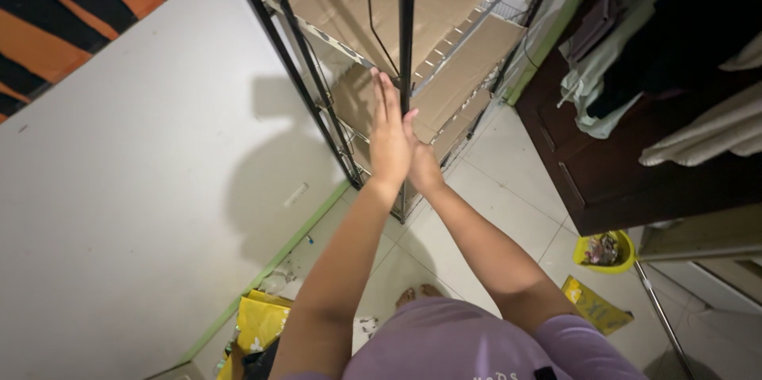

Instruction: The person moves a metal shelving unit across the room and repositions it against a wall. They then carry a white plastic storage unit with a photo on top and place it in a corner. The person handles the shelving unit and storage unit by hand without tools.

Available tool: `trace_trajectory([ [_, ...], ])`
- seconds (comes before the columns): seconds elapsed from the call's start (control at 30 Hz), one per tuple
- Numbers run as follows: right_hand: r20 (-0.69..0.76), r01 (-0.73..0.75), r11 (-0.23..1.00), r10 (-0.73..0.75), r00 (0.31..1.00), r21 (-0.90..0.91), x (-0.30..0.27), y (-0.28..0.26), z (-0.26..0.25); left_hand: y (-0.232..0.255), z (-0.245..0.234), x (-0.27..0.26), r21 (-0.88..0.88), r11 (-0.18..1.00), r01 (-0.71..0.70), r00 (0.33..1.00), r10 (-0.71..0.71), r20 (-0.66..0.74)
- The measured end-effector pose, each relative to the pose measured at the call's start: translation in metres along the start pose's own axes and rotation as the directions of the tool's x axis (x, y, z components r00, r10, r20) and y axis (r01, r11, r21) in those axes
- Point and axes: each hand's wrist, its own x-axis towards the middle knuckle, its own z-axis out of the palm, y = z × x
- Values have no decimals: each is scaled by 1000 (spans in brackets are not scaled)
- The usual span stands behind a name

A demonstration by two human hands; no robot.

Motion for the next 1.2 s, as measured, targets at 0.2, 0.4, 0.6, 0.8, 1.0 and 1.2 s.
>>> trace_trajectory([
  [0.2,-28,69,993,-67,997,96,-6,5,8,-23,0,-16,23,997,-70,998,70,-1],
  [0.4,-129,26,984,-2,992,179,-33,36,26,-55,12,-58,206,978,32,985,-66,159],
  [0.6,-113,-30,992,44,993,120,-109,112,42,-89,41,-174,86,985,153,952,-170,255],
  [0.8,108,-466,859,453,885,211,-231,157,14,-88,84,-294,3,994,-109,650,69,756],
  [1.0,-9,-490,806,522,853,334,-348,208,-15,10,100,-316,-190,956,222,366,99,925],
  [1.2,-150,-490,723,622,768,487,-467,251,-56,107,147,-366,-179,978,106,101,168,981],
])
